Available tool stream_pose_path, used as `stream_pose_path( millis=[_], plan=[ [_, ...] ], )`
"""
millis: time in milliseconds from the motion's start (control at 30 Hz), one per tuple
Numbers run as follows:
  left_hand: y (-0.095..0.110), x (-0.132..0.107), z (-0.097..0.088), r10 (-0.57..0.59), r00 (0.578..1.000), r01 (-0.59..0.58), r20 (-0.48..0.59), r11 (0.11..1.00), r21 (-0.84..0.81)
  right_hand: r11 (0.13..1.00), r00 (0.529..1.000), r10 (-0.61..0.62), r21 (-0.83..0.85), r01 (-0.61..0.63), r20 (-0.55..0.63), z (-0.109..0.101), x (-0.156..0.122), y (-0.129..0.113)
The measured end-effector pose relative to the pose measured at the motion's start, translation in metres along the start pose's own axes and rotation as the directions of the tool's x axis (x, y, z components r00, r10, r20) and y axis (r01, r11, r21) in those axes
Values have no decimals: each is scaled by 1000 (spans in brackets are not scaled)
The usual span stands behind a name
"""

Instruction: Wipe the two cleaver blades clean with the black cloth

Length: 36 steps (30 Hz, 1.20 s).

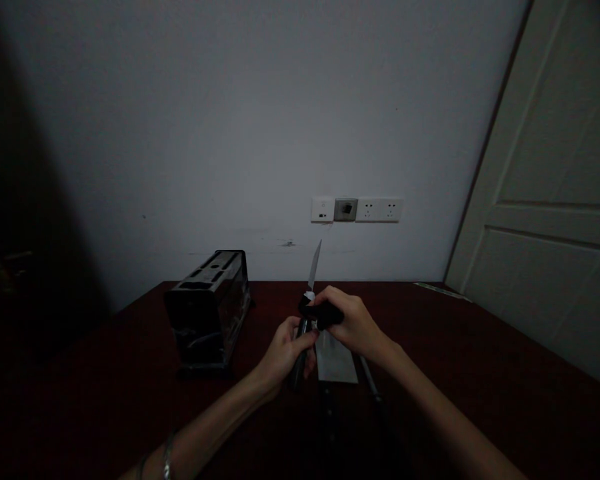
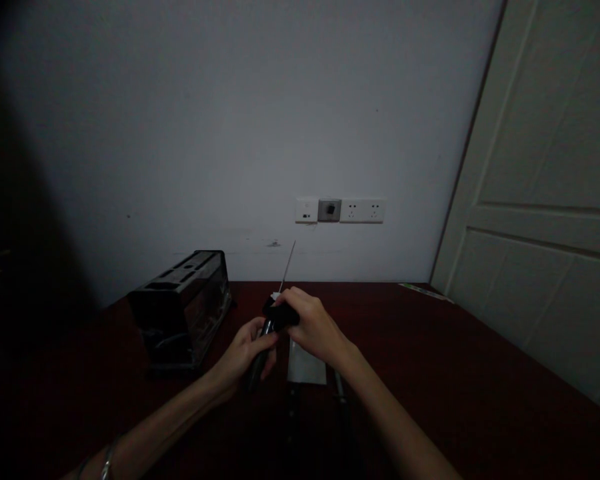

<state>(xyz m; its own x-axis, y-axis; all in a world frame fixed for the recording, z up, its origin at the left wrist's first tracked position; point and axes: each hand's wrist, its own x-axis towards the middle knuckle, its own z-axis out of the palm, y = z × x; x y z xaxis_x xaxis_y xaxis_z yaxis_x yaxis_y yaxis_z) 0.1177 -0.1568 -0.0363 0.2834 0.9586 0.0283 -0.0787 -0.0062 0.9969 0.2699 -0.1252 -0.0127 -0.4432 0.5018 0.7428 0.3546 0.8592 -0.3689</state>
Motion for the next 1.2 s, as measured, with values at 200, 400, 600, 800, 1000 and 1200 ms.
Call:
stream_pose_path(
  millis=[200,400,600,800,1000,1200],
  plan=[
    [-7,2,4,75,995,-77,-64,996,-36,999,999,14,-34,-16,-37,0,0,1],
    [-11,2,3,122,981,-106,-148,988,111,999,986,40,-24,-45,-162,-12,3,-4],
    [-12,7,0,137,969,-72,-205,952,297,998,991,43,-47,-50,-130,-20,6,-13],
    [-15,5,-1,129,981,-93,-144,968,233,994,989,66,-72,-76,-135,-23,6,-12],
    [-16,9,-5,154,983,-130,-96,967,219,992,987,75,-91,-89,-144,-26,8,-15],
    [-16,10,-6,207,974,-182,-89,955,234,993,996,60,-95,-66,-69,-24,6,-9]
  ],
)
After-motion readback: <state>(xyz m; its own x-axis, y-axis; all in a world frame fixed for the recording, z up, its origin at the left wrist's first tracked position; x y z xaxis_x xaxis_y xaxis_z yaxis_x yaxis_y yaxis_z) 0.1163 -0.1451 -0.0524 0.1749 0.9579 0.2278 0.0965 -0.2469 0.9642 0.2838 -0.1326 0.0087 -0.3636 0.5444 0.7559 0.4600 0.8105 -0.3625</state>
